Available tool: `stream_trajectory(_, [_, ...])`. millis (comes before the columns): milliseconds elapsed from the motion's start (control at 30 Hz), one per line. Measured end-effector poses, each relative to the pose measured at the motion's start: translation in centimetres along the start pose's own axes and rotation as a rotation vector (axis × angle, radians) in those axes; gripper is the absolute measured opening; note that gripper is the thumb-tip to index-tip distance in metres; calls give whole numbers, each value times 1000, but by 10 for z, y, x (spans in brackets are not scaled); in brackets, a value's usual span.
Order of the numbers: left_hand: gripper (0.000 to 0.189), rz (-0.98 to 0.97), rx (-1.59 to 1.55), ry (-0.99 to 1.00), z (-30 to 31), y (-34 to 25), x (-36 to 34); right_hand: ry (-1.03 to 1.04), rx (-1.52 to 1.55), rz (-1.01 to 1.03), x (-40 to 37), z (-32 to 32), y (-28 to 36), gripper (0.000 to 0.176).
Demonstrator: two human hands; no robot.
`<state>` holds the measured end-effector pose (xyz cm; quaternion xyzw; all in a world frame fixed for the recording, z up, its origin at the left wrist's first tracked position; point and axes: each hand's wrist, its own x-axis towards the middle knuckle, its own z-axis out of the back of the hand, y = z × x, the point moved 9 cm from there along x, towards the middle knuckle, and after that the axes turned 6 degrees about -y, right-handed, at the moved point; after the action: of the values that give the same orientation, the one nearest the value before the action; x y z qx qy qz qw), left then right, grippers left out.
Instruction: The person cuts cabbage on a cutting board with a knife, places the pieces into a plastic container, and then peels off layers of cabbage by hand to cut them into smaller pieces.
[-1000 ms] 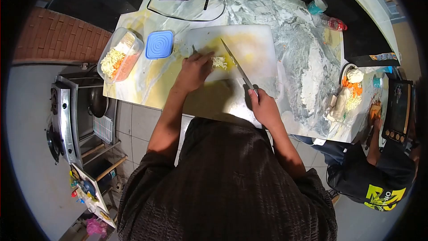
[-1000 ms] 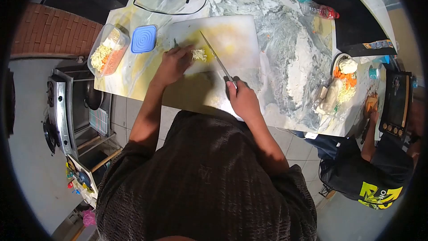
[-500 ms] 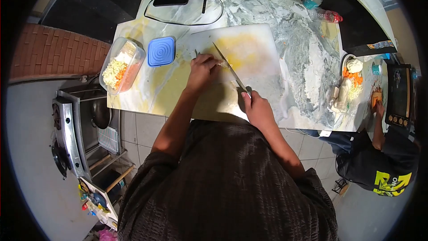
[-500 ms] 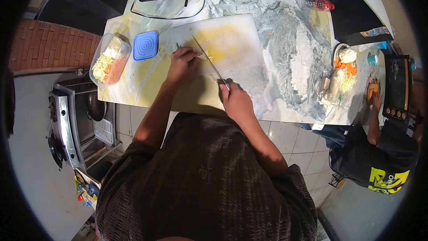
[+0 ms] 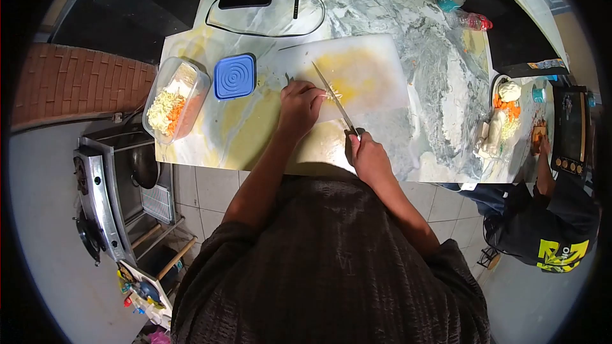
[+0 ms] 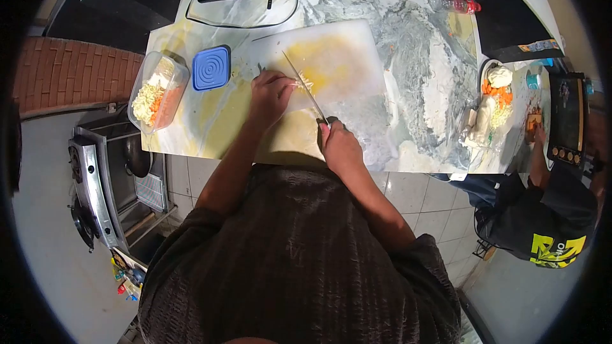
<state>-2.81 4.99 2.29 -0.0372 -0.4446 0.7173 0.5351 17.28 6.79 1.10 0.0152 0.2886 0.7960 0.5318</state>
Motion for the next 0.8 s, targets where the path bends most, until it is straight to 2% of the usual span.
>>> stream_trajectory(233, [7,-44,70,-23,5,-5,-2,-35,10,8,13,-2,13,35])
stream_trajectory(300, [7,-39,91,-40,8,-6,-2,-105,68,53,10,4,15,38])
stream_trajectory(400, [8,-20,89,-46,11,-6,-2,-48,20,23,5,7,10,35])
stream_trajectory(667, [11,44,53,53,5,-2,8,-124,102,29,3,23,10,38])
stream_trajectory(800, [12,-5,63,52,6,-7,9,-114,114,8,6,20,6,39])
